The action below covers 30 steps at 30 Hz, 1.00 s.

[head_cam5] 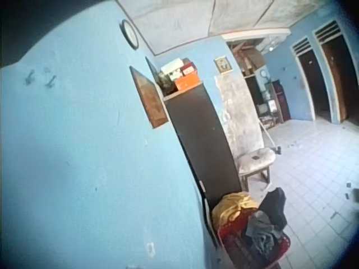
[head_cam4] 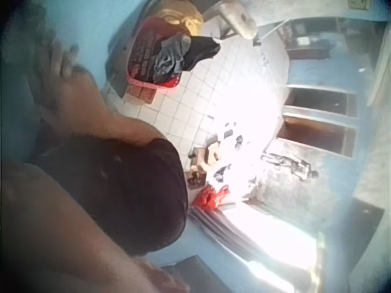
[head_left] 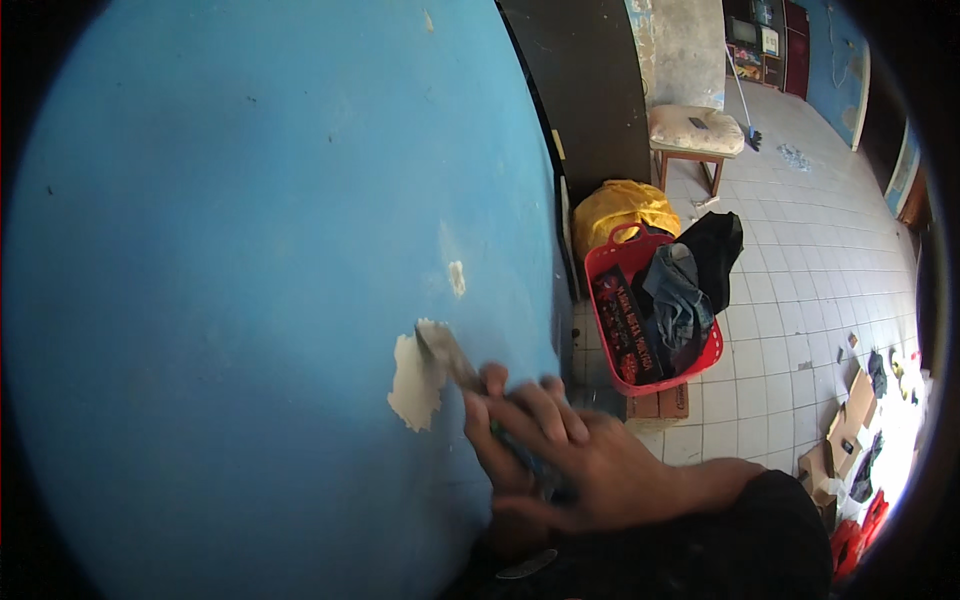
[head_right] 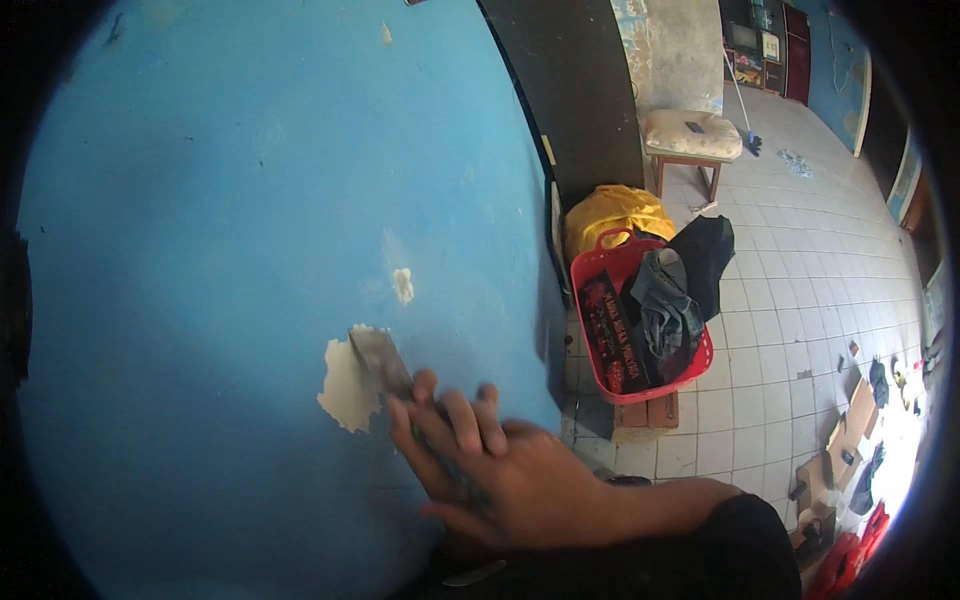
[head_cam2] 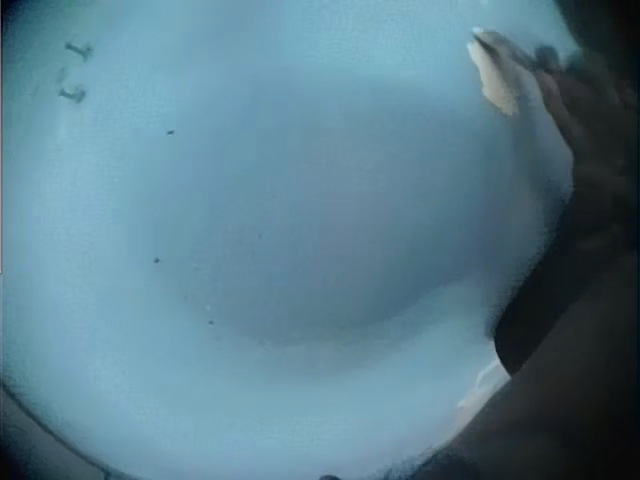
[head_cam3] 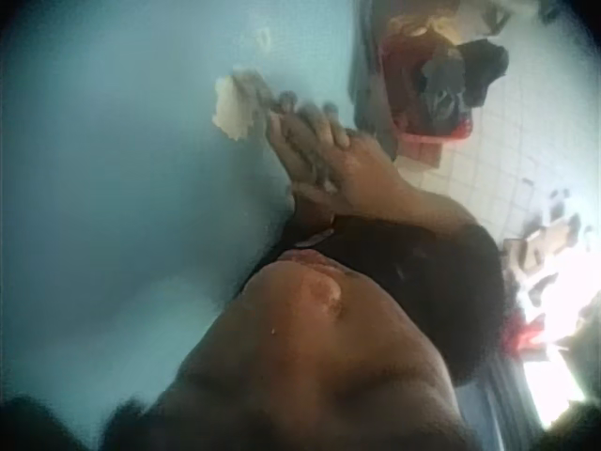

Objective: The person scrapes peeling paint from a wall using a putty knife.

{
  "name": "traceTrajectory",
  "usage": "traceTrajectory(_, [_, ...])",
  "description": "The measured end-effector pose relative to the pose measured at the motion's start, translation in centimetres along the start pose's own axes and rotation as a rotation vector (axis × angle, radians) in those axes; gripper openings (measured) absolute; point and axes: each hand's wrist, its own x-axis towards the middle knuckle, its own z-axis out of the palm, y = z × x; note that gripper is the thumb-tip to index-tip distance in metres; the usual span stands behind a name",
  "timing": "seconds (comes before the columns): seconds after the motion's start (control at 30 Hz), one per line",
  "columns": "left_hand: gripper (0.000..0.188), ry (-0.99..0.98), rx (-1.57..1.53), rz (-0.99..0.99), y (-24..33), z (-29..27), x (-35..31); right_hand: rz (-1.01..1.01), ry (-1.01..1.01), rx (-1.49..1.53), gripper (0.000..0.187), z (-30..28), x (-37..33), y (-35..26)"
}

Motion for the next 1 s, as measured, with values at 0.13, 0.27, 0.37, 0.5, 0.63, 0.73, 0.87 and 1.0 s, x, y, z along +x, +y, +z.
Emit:
traceTrajectory(0.13, [0.035, 0.010, -0.083, -0.088, 0.0, 0.9, 1.1, 0.043, -0.009, -0.049, 0.084, -0.9, 0.2, -1.0])
traceTrajectory(0.27, [0.052, -0.410, -0.074, 0.365, -2.2, -2.7, 0.8, -0.052, -0.034, -0.121, 0.084, -0.6, 1.0, -0.2])
traceTrajectory(0.37, [0.037, 0.011, -0.019, 0.144, -1.2, -0.4, 1.1, 0.145, -0.014, -0.050, 0.085, -0.4, 1.3, 0.3])
traceTrajectory(0.5, [0.038, -0.431, 0.008, 0.108, 0.0, -1.5, 0.8, -0.020, -0.067, 0.067, 0.089, -0.7, 0.9, -0.2])
traceTrajectory(0.63, [0.036, -0.045, -0.038, 0.015, -0.7, -0.1, 2.4, 0.025, -0.062, -0.181, 0.091, -1.4, 1.4, -0.9])
traceTrajectory(0.73, [0.034, -0.383, 0.000, 0.161, -0.8, -2.1, 0.3, -0.066, -0.114, -0.077, 0.090, -2.5, 1.4, -1.4])
traceTrajectory(0.87, [0.036, -0.165, 0.069, 0.209, -1.6, -1.9, -1.4, 0.029, -0.065, -0.061, 0.086, -2.1, 1.4, -0.6])
traceTrajectory(1.0, [0.038, -0.232, 0.063, 0.120, -0.5, -2.7, 1.7, -0.102, -0.068, -0.003, 0.082, -1.8, 1.2, 0.4])
